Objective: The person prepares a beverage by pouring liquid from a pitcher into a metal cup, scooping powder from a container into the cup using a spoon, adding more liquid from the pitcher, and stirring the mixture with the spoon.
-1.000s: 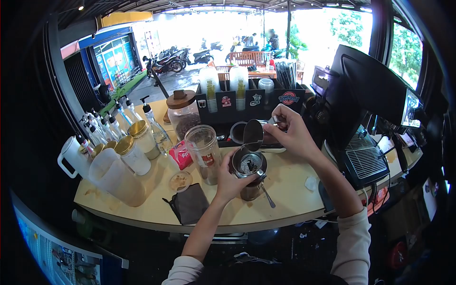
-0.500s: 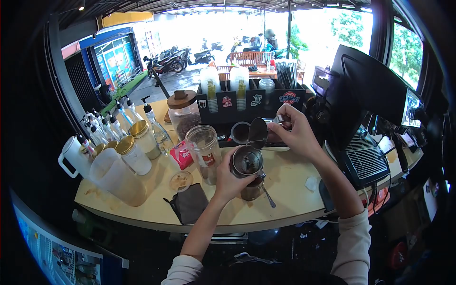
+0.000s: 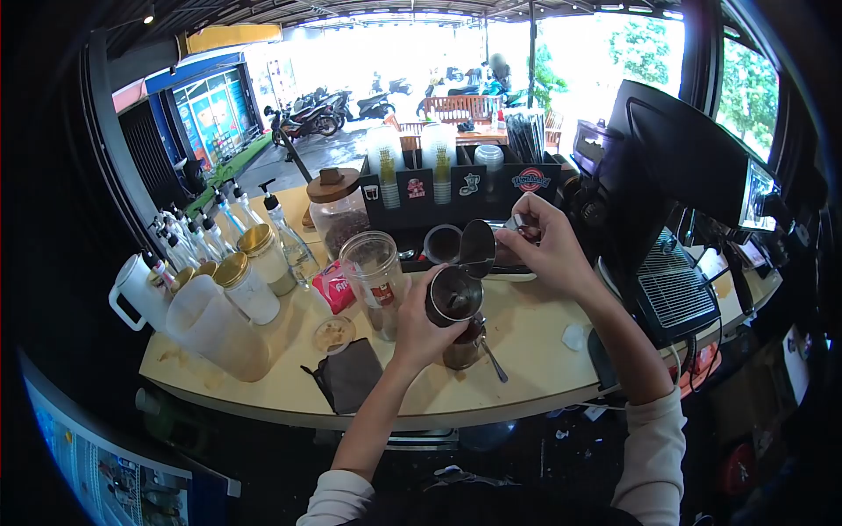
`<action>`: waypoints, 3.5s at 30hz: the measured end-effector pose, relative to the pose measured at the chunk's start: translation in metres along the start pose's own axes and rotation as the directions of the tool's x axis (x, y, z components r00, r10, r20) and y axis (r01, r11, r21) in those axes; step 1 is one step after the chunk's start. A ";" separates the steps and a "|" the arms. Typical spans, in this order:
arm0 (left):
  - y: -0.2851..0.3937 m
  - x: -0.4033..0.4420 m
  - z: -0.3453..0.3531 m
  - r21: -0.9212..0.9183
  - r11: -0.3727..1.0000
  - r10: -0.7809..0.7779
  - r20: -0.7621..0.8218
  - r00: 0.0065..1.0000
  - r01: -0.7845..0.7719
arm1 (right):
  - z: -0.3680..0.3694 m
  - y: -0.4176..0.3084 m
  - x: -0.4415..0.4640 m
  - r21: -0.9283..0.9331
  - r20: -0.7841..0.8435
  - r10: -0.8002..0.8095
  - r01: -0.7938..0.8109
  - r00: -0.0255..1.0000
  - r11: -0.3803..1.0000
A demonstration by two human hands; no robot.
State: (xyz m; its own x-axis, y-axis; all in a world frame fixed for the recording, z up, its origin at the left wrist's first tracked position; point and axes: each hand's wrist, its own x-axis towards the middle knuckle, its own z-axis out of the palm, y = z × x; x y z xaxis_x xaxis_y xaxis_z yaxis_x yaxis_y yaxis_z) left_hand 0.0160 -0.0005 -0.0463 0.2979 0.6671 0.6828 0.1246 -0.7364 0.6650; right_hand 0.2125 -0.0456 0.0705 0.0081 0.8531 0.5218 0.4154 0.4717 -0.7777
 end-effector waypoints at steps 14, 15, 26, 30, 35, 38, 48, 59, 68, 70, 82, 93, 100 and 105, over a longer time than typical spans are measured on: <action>0.003 -0.002 -0.003 0.275 0.956 0.099 0.022 0.995 -0.102 | -0.004 -0.005 -0.003 0.057 -0.003 0.026 -0.026 1.000 0.998; 0.003 -0.002 -0.003 0.279 0.955 0.102 0.018 0.995 -0.103 | -0.005 -0.005 -0.003 0.057 -0.003 0.027 -0.027 1.000 0.998; 0.001 -0.001 -0.002 0.320 0.942 0.121 -0.030 0.992 -0.105 | -0.005 -0.009 -0.007 0.094 -0.013 0.039 -0.037 0.999 0.995; -0.001 -0.001 0.000 0.319 0.941 0.134 -0.045 0.990 -0.113 | -0.005 -0.005 -0.007 0.089 0.004 0.021 -0.021 1.000 0.996; -0.002 -0.003 0.004 0.339 0.934 0.129 -0.035 0.991 -0.110 | 0.001 -0.013 -0.009 0.047 0.012 -0.016 0.015 1.000 0.999; -0.001 -0.003 0.005 0.334 0.936 0.129 -0.028 0.991 -0.113 | 0.002 -0.008 -0.009 -0.012 0.011 -0.015 0.015 1.000 1.000; 0.004 -0.003 0.000 0.350 0.932 0.115 -0.043 0.992 -0.093 | 0.001 -0.027 -0.022 0.016 0.037 -0.008 0.007 0.999 1.000; 0.009 -0.001 -0.006 0.329 0.944 0.010 -0.054 0.999 0.009 | -0.013 0.026 -0.029 0.240 -0.161 0.048 -0.008 0.986 0.971; 0.006 0.015 -0.014 0.034 0.991 -0.130 0.016 0.991 0.129 | -0.011 0.085 -0.063 0.582 -0.291 0.334 -0.111 0.897 0.805; 0.006 0.018 -0.017 -0.044 0.985 -0.166 0.066 0.984 0.169 | -0.014 0.126 -0.076 0.582 -0.312 0.322 -0.088 0.894 0.808; -0.003 0.016 -0.023 -0.222 0.937 -0.230 0.193 0.954 0.271 | 0.003 0.202 -0.126 0.734 -0.386 0.482 -0.053 0.787 0.677; -0.008 0.001 -0.006 -0.298 0.920 -0.192 0.230 0.954 0.256 | 0.029 0.209 -0.154 0.517 -0.551 0.370 -0.042 0.748 0.855; -0.014 -0.004 -0.007 -0.293 0.937 -0.124 0.228 0.966 0.189 | 0.034 0.201 -0.157 0.229 -0.586 0.218 -0.098 0.781 0.968; -0.016 -0.006 -0.004 -0.313 0.937 -0.095 0.202 0.975 0.156 | 0.033 0.203 -0.156 0.216 -0.603 0.198 -0.080 0.773 0.973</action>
State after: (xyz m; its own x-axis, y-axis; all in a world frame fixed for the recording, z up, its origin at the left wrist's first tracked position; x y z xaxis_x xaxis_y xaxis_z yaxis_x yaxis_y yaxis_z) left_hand 0.0080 0.0081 -0.0600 0.4702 0.6970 0.5414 -0.1333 -0.5504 0.8242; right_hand 0.2652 -0.0759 -0.1806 0.6371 0.6180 0.4606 0.2068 0.4386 -0.8745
